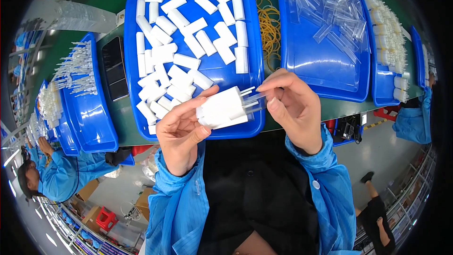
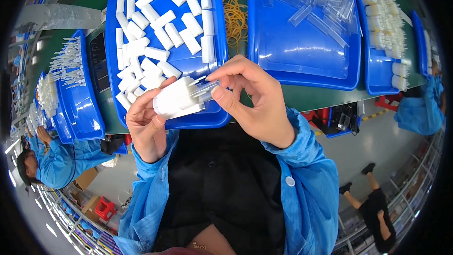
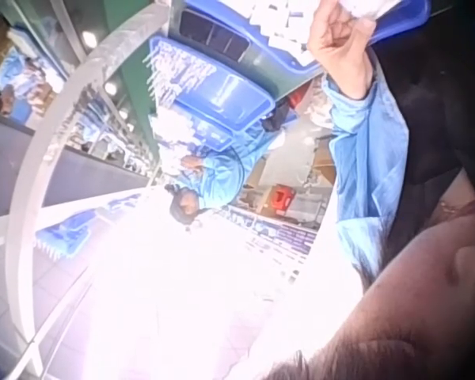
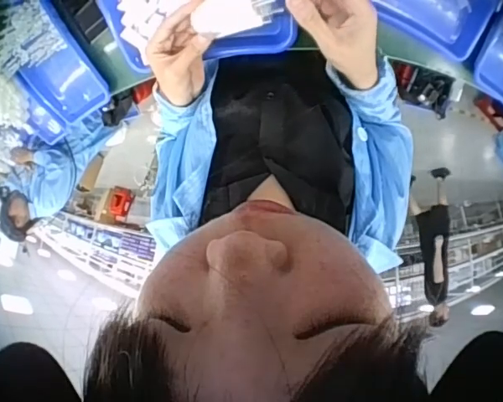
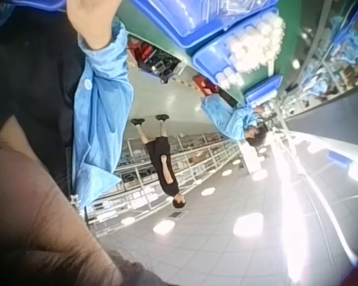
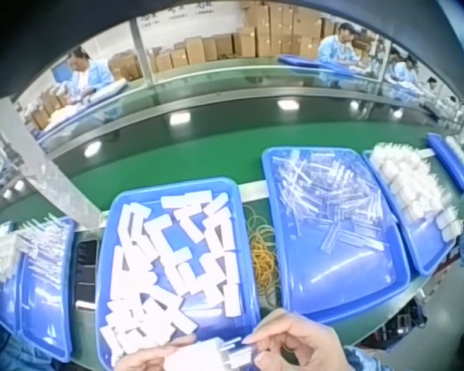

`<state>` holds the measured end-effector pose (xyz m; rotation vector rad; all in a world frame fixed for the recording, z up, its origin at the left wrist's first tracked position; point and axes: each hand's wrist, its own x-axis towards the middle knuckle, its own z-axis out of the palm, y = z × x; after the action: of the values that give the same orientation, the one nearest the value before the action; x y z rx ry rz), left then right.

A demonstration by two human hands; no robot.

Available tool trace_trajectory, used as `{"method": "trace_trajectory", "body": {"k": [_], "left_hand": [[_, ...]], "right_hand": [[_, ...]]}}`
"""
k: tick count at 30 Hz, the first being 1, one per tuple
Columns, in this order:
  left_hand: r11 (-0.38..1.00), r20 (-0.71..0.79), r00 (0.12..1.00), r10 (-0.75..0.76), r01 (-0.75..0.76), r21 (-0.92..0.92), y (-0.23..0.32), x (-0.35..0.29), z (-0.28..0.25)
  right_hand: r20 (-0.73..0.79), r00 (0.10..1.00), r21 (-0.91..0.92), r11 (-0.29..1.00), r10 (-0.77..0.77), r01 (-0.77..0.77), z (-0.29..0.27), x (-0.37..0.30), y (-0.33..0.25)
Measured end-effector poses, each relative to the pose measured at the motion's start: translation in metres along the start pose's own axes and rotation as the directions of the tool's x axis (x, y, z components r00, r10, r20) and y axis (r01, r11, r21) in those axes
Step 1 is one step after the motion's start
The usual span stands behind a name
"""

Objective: The person assembles components by fitting white cylindrical sleeves onto the prongs of a plastic base, attaching clear plastic covers over them, securing the bundle with a rubber band, and placing it on a tray.

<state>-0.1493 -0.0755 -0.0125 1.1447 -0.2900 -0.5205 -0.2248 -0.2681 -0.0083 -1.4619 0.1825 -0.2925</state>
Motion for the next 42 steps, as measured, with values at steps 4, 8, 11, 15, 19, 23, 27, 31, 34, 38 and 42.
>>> {"method": "trace_trajectory", "body": {"k": [4, 8, 11, 15, 19, 23, 27, 31, 34, 38, 42], "left_hand": [[0.998, 0.017, 0.999, -0.032, 0.032, -0.058, 0.001, -0.001, 0.000], [0.998, 0.004, 0.999, -0.050, 0.050, -0.025, 0.004, -0.004, 0.004], [0.999, -0.004, 0.999, -0.034, 0.034, -0.023, 0.003, -0.005, 0.007], [1.000, 0.056, 0.998, 0.028, -0.028, 0.004, -0.002, -0.006, 0.007], [1.000, 0.061, 0.998, 0.001, -0.002, 0.023, 0.002, -0.005, 0.010], [0.999, 0.052, 0.999, -0.009, 0.007, 0.041, 0.000, -0.003, 0.012], [0.999, 0.041, 0.999, -0.031, 0.031, -0.016, 0.000, -0.004, 0.008], [0.995, -0.052, 0.994, -0.101, 0.101, -0.007, -0.007, -0.010, -0.006], [0.988, -0.070, 0.987, -0.147, 0.143, -0.053, -0.005, -0.013, -0.016], [0.990, -0.073, 0.989, -0.130, 0.126, -0.063, -0.007, -0.014, -0.016], [0.961, 0.003, 0.976, -0.216, 0.213, -0.176, -0.003, -0.010, -0.007]], "right_hand": [[0.087, 0.991, 0.266, 0.957, 0.098, -0.118, -0.004, 0.003, 0.000], [0.130, 0.991, 0.197, 0.979, 0.026, -0.052, -0.002, 0.000, 0.002], [0.156, 0.985, 0.085, 0.995, -0.074, 0.061, 0.001, 0.001, 0.003], [0.154, 0.980, 0.043, 0.992, -0.127, 0.122, 0.004, 0.003, 0.003], [0.157, 0.977, 0.056, 0.989, -0.143, 0.136, 0.002, 0.003, 0.003], [0.112, 0.983, 0.087, 0.987, -0.148, 0.138, 0.002, 0.004, 0.006], [0.249, 0.948, 0.041, 0.980, -0.199, 0.195, -0.005, 0.012, 0.008], [-0.149, 0.963, -0.516, 0.849, -0.223, 0.116, -0.040, 0.029, -0.003], [-0.211, 0.900, -0.977, 0.079, -0.382, -0.196, -0.077, 0.042, 0.006], [-0.260, 0.916, -0.965, 0.108, -0.306, -0.238, -0.086, 0.038, 0.014], [-0.345, 0.902, -0.910, 0.330, -0.260, -0.252, -0.078, 0.029, 0.005]]}}
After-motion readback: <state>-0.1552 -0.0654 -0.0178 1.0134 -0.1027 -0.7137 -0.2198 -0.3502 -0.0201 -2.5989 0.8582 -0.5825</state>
